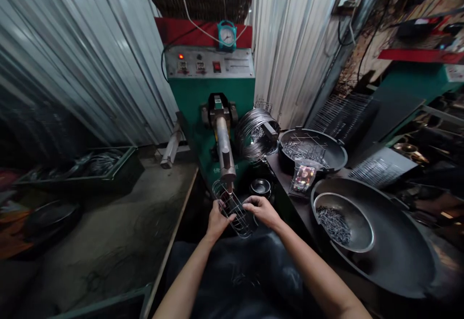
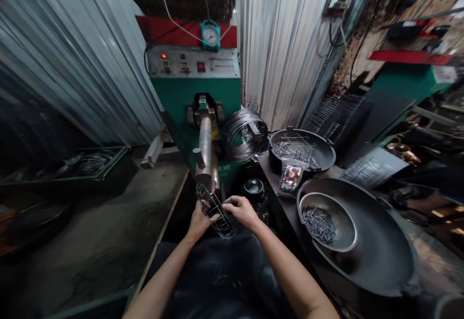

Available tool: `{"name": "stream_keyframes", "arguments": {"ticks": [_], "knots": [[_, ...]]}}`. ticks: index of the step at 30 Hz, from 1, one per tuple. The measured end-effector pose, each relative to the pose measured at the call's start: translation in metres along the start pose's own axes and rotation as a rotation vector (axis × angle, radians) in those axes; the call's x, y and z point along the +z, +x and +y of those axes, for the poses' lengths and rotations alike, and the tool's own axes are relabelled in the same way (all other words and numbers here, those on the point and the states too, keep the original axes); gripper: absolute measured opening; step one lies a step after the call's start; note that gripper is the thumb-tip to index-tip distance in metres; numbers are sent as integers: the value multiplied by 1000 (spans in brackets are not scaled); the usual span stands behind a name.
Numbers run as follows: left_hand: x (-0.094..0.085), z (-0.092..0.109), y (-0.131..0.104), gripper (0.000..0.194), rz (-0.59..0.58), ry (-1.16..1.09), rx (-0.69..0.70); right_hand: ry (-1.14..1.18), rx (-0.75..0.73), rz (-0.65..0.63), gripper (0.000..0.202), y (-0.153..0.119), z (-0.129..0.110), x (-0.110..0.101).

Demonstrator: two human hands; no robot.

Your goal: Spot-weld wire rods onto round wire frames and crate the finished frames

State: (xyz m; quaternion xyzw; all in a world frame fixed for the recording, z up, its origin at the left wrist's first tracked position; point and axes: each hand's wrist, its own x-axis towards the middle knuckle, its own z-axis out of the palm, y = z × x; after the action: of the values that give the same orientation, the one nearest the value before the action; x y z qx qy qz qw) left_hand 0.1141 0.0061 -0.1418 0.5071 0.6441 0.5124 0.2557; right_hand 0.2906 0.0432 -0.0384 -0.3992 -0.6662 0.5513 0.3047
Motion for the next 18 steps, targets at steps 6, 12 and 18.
{"name": "stream_keyframes", "arguments": {"ticks": [6,12,18], "knots": [[7,1,7,52,55,-33,-22,-58,-49,70,18,11,-5,6],[4,-2,9,48,38,3,-4,-99,-38,91,16,17,-4,9],[1,1,4,46,-11,-54,-19,-35,6,14,15,-1,6,1]]}}
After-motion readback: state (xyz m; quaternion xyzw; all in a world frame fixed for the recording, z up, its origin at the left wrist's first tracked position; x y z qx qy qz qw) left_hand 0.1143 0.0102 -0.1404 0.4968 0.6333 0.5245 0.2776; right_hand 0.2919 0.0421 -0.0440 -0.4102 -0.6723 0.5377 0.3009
